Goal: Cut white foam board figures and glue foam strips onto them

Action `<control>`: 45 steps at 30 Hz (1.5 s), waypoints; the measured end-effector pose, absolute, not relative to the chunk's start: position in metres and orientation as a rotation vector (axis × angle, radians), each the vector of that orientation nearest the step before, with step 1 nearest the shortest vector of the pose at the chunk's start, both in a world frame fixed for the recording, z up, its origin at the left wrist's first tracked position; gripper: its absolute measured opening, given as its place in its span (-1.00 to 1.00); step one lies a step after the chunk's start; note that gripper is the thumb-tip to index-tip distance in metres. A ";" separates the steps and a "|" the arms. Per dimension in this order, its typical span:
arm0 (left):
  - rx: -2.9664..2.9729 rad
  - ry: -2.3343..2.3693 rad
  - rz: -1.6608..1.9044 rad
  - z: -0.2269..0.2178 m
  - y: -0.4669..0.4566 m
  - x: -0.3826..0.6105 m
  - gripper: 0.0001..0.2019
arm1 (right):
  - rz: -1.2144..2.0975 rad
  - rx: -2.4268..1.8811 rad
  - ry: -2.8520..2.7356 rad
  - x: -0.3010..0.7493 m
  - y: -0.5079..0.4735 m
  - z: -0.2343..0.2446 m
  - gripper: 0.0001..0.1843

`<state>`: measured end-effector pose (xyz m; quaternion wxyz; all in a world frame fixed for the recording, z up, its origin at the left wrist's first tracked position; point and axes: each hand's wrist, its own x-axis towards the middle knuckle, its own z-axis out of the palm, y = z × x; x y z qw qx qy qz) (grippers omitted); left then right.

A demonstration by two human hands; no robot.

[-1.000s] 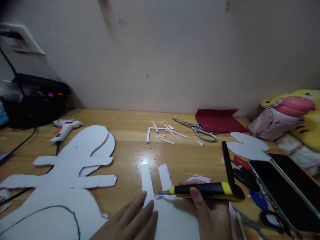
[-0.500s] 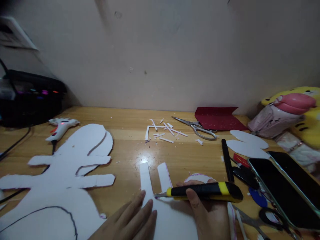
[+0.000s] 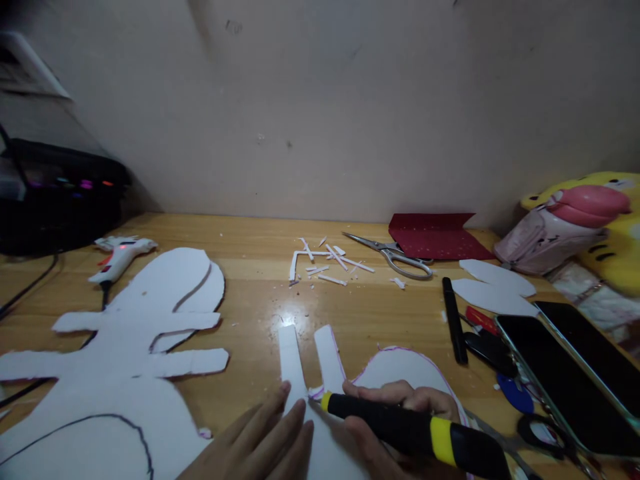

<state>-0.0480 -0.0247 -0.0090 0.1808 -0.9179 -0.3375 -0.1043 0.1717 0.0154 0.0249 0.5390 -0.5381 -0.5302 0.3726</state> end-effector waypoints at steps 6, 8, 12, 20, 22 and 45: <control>-2.651 -0.958 -0.258 -0.010 -0.029 -0.051 -0.73 | 0.952 -1.131 -1.300 0.165 0.018 0.029 -0.59; -2.714 -0.977 -0.205 -0.016 -0.031 -0.052 -0.69 | 0.987 -1.084 -1.245 0.160 0.022 0.033 -0.58; -2.738 -1.028 -0.191 -0.038 -0.034 -0.049 -0.61 | 1.051 -1.186 -1.207 0.150 0.041 0.046 -0.65; -2.777 -0.938 -0.144 -0.012 -0.030 -0.057 -0.66 | 1.162 -1.051 -1.300 0.158 0.057 0.033 -0.57; -2.753 -0.961 -0.182 -0.013 -0.031 -0.056 -0.66 | 1.148 -1.000 -1.288 0.160 0.052 0.025 -0.52; -2.740 -1.039 -0.161 -0.042 -0.036 -0.051 -0.59 | 1.237 -1.087 -1.003 0.158 0.052 0.018 -0.49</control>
